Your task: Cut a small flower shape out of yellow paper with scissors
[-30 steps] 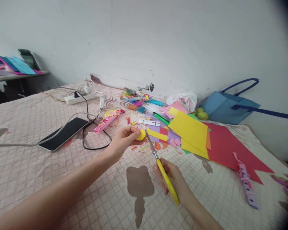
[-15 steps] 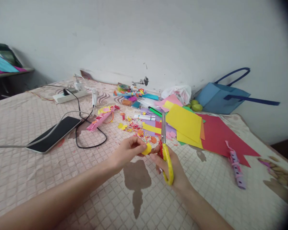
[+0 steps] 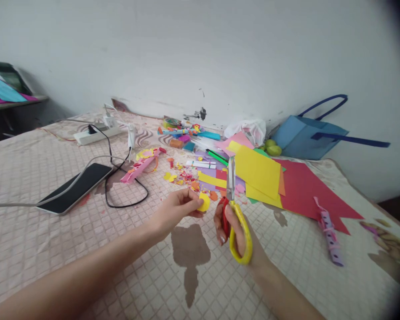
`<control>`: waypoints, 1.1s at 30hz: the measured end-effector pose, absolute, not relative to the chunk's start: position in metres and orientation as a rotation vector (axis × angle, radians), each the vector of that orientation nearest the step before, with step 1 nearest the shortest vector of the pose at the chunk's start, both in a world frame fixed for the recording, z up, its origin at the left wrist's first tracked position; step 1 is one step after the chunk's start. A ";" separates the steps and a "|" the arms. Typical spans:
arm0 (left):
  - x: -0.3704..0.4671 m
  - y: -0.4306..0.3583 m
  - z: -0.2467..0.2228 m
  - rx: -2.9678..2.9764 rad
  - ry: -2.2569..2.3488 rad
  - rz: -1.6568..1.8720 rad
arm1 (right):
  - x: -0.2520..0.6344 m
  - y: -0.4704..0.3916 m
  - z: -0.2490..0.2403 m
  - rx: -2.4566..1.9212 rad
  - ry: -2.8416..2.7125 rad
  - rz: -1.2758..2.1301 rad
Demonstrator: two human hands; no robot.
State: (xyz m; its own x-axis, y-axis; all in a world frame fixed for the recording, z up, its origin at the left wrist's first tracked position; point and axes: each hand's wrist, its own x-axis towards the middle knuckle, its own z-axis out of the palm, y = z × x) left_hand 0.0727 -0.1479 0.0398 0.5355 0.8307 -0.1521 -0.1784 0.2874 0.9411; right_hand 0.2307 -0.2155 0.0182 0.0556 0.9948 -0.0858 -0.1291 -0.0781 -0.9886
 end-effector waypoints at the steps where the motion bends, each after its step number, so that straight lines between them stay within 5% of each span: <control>1: 0.072 -0.147 0.042 1.053 0.732 0.788 | 0.230 -0.216 0.018 -1.202 -1.053 1.295; 33: 0.062 -0.133 0.043 0.959 0.632 1.015 | 0.225 -0.223 0.016 -1.598 -1.589 1.060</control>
State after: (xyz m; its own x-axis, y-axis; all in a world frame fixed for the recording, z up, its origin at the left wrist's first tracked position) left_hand 0.0619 -0.1326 0.0432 0.4145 0.9099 -0.0138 -0.4134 0.2018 0.8879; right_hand 0.2246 -0.2235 0.0163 -0.0561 0.9930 -0.1037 0.4766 -0.0646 -0.8767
